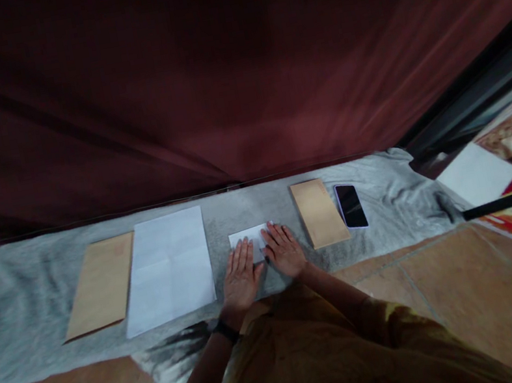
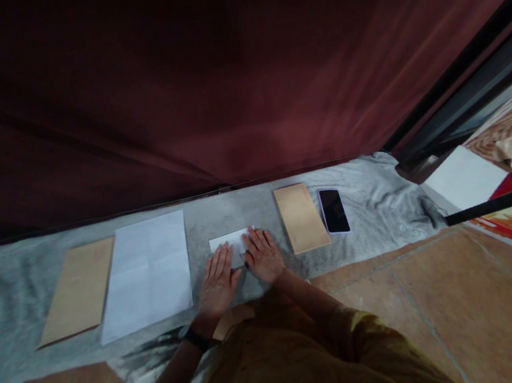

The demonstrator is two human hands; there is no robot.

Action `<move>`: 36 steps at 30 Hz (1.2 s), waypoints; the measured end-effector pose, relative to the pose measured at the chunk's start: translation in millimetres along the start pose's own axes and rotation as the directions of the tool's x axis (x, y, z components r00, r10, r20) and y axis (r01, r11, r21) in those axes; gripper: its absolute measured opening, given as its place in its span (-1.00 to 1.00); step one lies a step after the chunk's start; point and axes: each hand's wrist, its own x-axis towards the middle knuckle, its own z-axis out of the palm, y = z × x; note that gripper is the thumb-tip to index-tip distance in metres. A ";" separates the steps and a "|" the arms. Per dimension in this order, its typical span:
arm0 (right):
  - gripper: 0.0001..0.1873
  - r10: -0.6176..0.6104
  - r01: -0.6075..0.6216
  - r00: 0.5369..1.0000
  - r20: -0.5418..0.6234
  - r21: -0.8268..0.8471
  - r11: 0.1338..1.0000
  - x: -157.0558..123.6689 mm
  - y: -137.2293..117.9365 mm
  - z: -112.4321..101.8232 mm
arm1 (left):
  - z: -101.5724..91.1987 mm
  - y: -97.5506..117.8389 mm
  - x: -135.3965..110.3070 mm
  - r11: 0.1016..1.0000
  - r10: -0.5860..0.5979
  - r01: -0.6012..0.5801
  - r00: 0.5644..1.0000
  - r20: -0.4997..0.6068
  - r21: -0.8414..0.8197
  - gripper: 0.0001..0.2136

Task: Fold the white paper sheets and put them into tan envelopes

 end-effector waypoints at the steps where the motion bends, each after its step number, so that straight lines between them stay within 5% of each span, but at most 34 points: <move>1: -0.40 -0.002 0.002 1.000 0.003 -0.002 1.000 0.0 0.3 0.2 | 1.2 3.6 -2.8 1.000 0.030 -0.030 0.999 0.017 -0.002 -0.42; 10: -0.39 -0.005 0.005 1.000 -0.001 0.008 1.000 -1.6 3.7 -3.7 | 3.5 -8.2 -39.7 0.997 0.059 -0.059 0.998 0.006 0.044 -0.40; 19: -0.39 0.008 -0.009 1.000 0.017 0.009 1.000 -1.0 5.3 -4.8 | 3.8 9.3 -30.6 0.991 0.135 -0.136 0.990 0.046 -0.002 -0.42; 30: -0.43 0.014 -0.015 0.999 0.043 0.022 1.000 -3.9 11.1 -15.4 | -2.6 -3.7 -35.2 0.990 0.120 -0.126 0.988 0.099 0.057 -0.44; 36: -0.46 -0.254 0.238 0.961 0.108 0.140 0.961 -18.3 -15.8 -19.1 | 2.7 2.9 -26.5 0.988 0.129 -0.138 0.983 0.129 0.063 -0.45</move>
